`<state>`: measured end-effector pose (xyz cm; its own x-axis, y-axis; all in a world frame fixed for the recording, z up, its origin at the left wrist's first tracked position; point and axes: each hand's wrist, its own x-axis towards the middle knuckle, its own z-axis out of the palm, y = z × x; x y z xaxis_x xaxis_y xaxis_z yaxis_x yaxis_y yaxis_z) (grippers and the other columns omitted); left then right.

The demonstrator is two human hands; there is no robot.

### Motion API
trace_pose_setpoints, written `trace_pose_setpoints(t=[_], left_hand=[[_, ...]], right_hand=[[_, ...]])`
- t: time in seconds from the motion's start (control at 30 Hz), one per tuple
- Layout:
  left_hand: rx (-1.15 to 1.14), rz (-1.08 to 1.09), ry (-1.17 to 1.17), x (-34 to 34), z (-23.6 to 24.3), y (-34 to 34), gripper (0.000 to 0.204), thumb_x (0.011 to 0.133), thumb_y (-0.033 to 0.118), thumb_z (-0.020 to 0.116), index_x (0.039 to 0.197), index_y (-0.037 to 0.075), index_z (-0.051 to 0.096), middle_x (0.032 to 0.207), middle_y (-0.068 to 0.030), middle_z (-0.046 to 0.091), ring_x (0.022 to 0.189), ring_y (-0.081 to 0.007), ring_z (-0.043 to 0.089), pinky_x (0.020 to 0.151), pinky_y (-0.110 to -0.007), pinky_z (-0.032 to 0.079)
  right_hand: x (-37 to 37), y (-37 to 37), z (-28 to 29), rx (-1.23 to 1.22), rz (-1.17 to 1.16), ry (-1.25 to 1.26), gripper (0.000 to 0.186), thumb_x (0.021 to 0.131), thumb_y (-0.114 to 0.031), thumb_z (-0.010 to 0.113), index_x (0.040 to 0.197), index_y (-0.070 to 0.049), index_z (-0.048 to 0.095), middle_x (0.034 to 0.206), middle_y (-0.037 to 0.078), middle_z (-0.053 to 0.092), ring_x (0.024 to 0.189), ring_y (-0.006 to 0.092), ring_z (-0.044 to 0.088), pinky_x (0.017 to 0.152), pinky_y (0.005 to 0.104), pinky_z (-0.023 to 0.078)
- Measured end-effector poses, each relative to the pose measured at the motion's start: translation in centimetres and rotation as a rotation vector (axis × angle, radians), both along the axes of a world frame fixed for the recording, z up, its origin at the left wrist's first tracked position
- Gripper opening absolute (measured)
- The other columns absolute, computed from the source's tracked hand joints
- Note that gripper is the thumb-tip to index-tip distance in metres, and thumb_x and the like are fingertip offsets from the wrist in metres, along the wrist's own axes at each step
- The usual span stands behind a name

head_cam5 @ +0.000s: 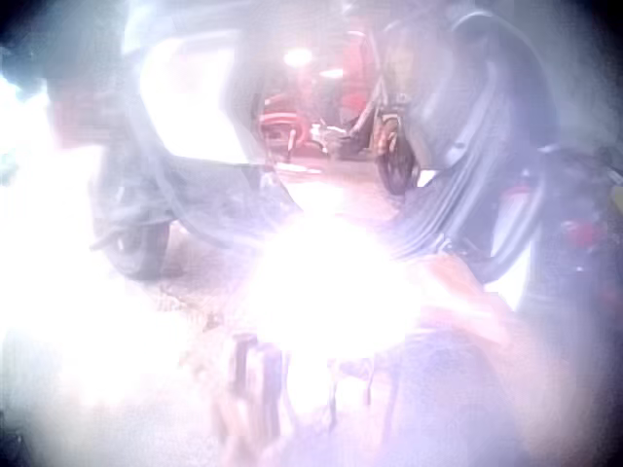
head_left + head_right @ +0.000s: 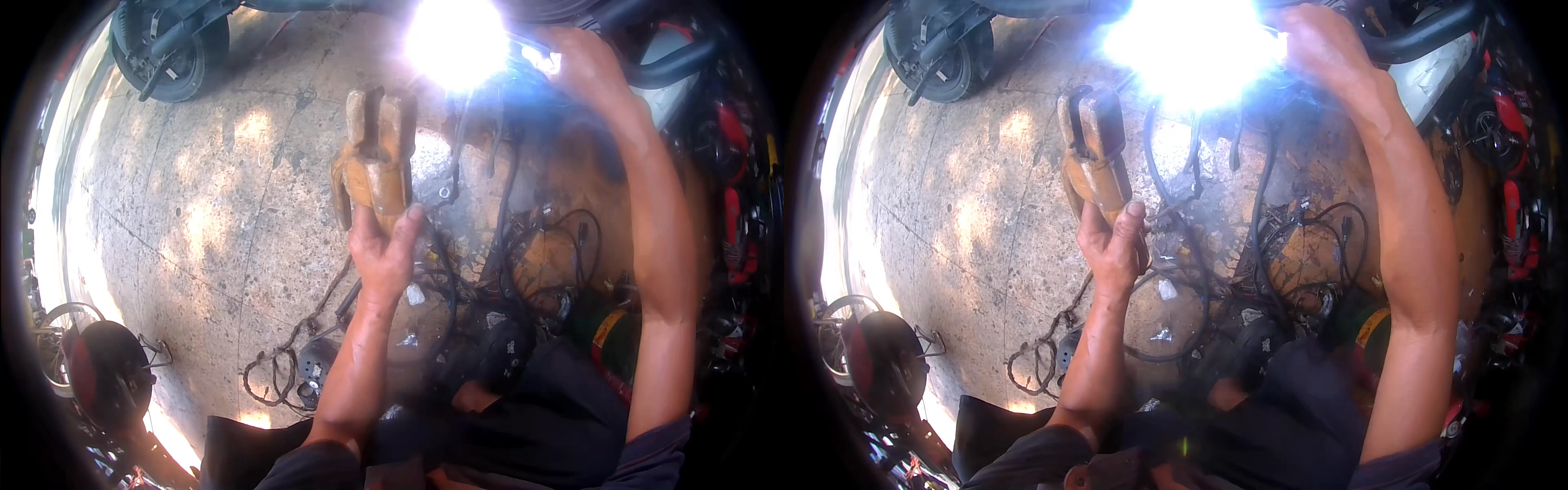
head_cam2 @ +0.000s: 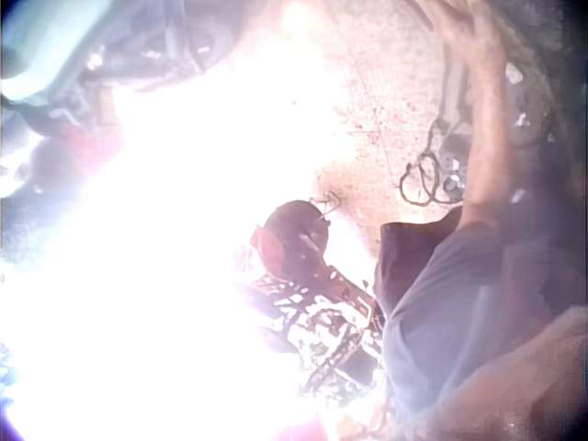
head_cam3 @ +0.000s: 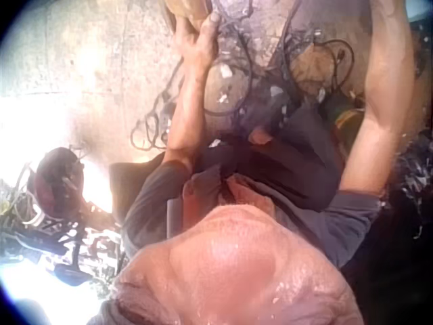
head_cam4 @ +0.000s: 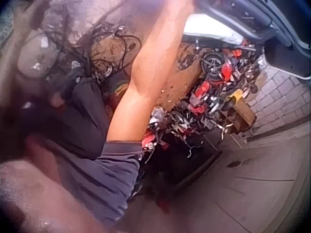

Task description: The person welds the frame of a motorcycle using a welding torch and a ground clamp, producing sparks and bright light at the contact points.

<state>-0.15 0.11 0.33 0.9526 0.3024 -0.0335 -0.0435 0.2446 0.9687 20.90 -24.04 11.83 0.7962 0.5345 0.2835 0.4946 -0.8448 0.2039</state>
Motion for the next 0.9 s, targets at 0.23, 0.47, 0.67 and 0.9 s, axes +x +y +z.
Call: trace_pose_setpoints(t=[0.23,0.47,0.67,0.9], left_hand=[[0.137,0.053,-0.079,0.1,-1.4,0.6,0.041,0.089,0.02,0.067,0.118,-0.003,0.052,0.092,-0.0058,0.06,0.076,-0.0106,0.057,0.064,-0.024,0.05],[0.04,0.042,-0.047,-1.5,-1.9,0.5,0.04,0.088,0.023,0.068,0.113,-0.003,0.051,0.084,-0.006,0.059,0.068,-0.0123,0.056,0.059,-0.025,0.047],[0.039,0.209,-0.065,-3.2,-1.4,1.7,0.036,0.087,0.028,0.066,0.102,-0.001,0.052,0.074,-0.0106,0.061,0.061,-0.0167,0.058,0.056,-0.029,0.047],[0.05,0.257,-0.165,-2.2,-1.1,3.3,0.035,0.087,0.028,0.065,0.102,-0.002,0.052,0.073,-0.0103,0.059,0.06,-0.0161,0.057,0.055,-0.029,0.047]], right_hand=[[0.0,-0.4,-1.5,0.869,-0.047,0.351,0.041,0.076,-0.025,0.069,0.114,-0.01,0.065,0.106,0.016,0.067,0.096,0.0365,0.062,0.083,0.0416,0.05],[-0.5,1.6,1.4,-0.008,-0.14,0.108,0.031,0.082,-0.03,0.064,0.104,-0.008,0.069,0.098,0.017,0.067,0.09,0.0376,0.062,0.079,0.045,0.05],[-0.6,1.1,-0.1,0.016,0.044,-0.04,0.021,0.082,-0.022,0.065,0.09,-0.003,0.068,0.079,0.018,0.067,0.077,0.0382,0.065,0.068,0.047,0.053],[-0.7,0.6,0.0,0.025,0.05,-0.01,0.02,0.082,-0.018,0.065,0.092,-0.002,0.067,0.081,0.018,0.067,0.078,0.0388,0.064,0.069,0.047,0.053]])
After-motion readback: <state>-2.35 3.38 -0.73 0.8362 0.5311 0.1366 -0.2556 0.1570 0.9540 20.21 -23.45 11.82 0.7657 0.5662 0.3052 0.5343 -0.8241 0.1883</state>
